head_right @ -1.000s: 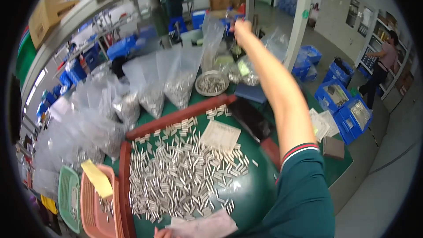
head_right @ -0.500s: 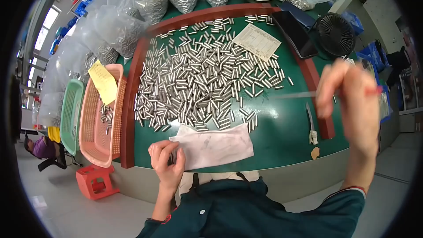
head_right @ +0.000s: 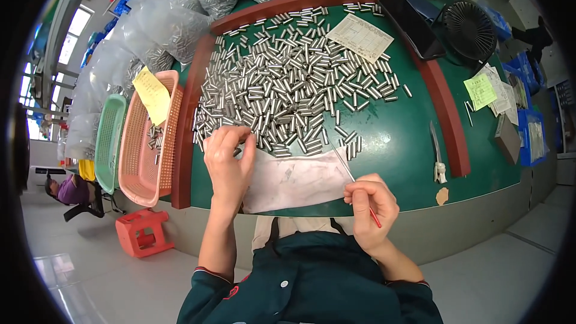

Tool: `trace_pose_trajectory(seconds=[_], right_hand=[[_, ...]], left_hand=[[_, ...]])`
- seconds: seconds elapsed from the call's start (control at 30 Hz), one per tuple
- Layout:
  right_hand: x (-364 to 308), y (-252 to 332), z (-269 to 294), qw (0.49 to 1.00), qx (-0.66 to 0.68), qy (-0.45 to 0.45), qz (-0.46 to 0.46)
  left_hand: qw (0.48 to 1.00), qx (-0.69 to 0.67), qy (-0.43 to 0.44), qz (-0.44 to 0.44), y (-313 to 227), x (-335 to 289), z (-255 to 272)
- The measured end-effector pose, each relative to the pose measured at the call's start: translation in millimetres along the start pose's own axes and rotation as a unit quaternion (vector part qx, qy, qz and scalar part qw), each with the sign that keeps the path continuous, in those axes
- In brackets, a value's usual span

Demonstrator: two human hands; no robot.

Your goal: Inspecting small cylindrical metal parts using a thin probe tool at a factory workbench.

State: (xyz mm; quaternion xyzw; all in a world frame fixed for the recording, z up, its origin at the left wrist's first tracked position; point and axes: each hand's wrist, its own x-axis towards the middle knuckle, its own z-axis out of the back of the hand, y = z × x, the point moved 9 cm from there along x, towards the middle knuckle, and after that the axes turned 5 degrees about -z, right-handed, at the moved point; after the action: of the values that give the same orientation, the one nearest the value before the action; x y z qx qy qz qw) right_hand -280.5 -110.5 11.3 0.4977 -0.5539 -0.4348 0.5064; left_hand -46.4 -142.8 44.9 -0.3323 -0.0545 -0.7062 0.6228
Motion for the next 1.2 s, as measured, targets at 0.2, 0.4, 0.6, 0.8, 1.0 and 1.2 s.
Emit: trace_pose_trajectory(seconds=[0.2,0.4,0.6,0.8,1.0,1.2], right_hand=[[-5,-8,4,1.0,0.018,-0.02,0.014],[-7,-11,-1,0.998,0.059,-0.02,0.0],[-11,-1,-6,0.998,0.062,-0.001,0.007],[-13,11,-27,0.997,0.011,0.063,0.031],[-26,34,-96,0.966,-0.076,0.184,0.166],[-63,34,-176,0.895,-0.027,0.368,0.249]], left_hand=[[0.998,0.058,0.027,-0.002,-7,12,-19],[0.993,0.071,0.083,0.036,-3,14,-31],[0.996,0.013,0.078,0.043,3,14,-26],[0.976,-0.196,0.059,0.081,5,-16,18],[0.711,-0.586,-0.119,0.37,61,-137,56],[0.391,-0.725,-0.269,0.498,86,-245,45]])
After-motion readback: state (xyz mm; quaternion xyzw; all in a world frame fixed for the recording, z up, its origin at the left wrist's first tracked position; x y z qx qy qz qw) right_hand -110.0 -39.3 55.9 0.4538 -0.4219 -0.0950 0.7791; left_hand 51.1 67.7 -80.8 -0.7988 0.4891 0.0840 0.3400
